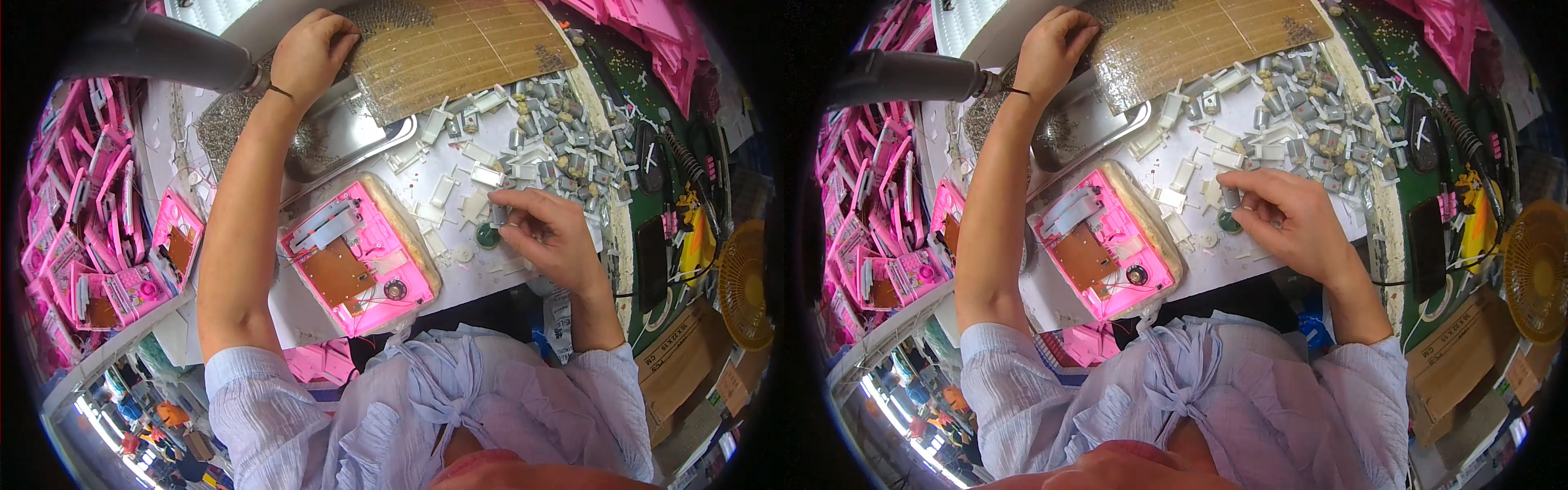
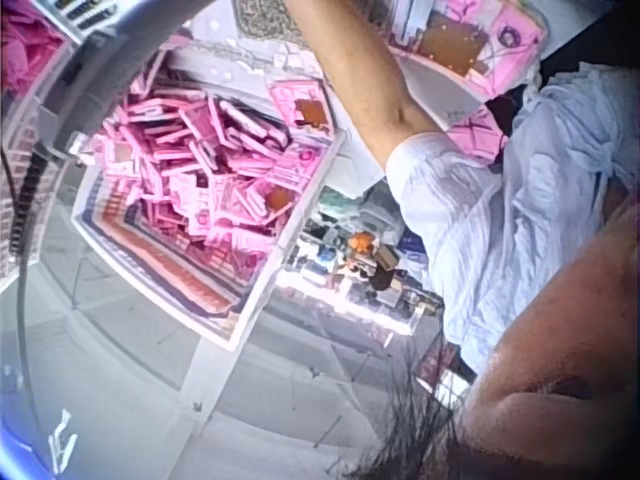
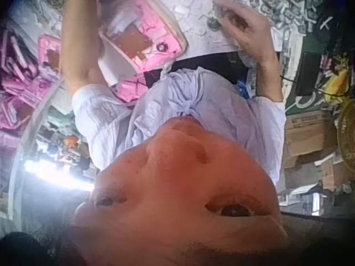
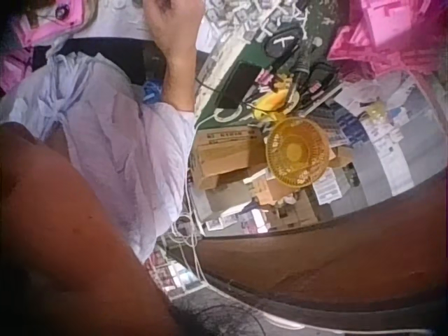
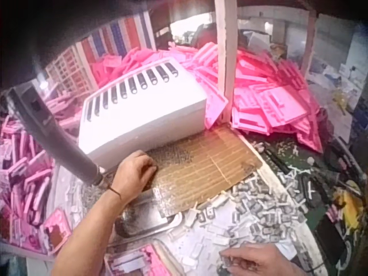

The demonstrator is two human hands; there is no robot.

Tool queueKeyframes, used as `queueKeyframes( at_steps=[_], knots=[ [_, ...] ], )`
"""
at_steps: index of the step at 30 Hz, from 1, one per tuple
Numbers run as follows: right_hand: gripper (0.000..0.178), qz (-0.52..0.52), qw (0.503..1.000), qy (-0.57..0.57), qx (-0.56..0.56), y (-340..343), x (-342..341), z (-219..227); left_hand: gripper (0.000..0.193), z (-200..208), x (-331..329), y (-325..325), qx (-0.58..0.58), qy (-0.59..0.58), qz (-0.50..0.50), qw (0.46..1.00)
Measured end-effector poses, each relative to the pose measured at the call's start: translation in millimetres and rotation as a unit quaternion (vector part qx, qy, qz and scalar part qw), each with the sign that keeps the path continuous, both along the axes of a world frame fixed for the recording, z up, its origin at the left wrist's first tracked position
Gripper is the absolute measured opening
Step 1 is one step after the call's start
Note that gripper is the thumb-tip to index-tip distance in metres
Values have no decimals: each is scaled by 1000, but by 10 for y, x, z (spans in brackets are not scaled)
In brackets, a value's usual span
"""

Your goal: The recorder is assembling and soldering electronic components into pink plastic toy housings.

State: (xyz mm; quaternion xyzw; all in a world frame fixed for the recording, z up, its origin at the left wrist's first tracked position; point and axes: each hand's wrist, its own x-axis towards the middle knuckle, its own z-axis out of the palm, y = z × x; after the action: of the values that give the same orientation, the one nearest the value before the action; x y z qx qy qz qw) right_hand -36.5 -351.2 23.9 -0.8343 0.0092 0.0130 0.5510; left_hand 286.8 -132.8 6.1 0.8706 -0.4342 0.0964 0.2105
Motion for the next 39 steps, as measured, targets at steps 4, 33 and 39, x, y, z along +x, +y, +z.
queueKeyframes(
  at_steps=[4,33,39],
  knots=[
    [41,-7,1000,-3,-1,33,-13,39,11,57,-22,-30,-22,16,-28,999],
    [36,93,959,-50,-264,73,-120,-107,13,423,-2944,1677,-311,486,192,794],
    [40,121,937,-93,-314,119,-61,-35,15,243,-3500,1373,-359,474,132,794]
  ],
)
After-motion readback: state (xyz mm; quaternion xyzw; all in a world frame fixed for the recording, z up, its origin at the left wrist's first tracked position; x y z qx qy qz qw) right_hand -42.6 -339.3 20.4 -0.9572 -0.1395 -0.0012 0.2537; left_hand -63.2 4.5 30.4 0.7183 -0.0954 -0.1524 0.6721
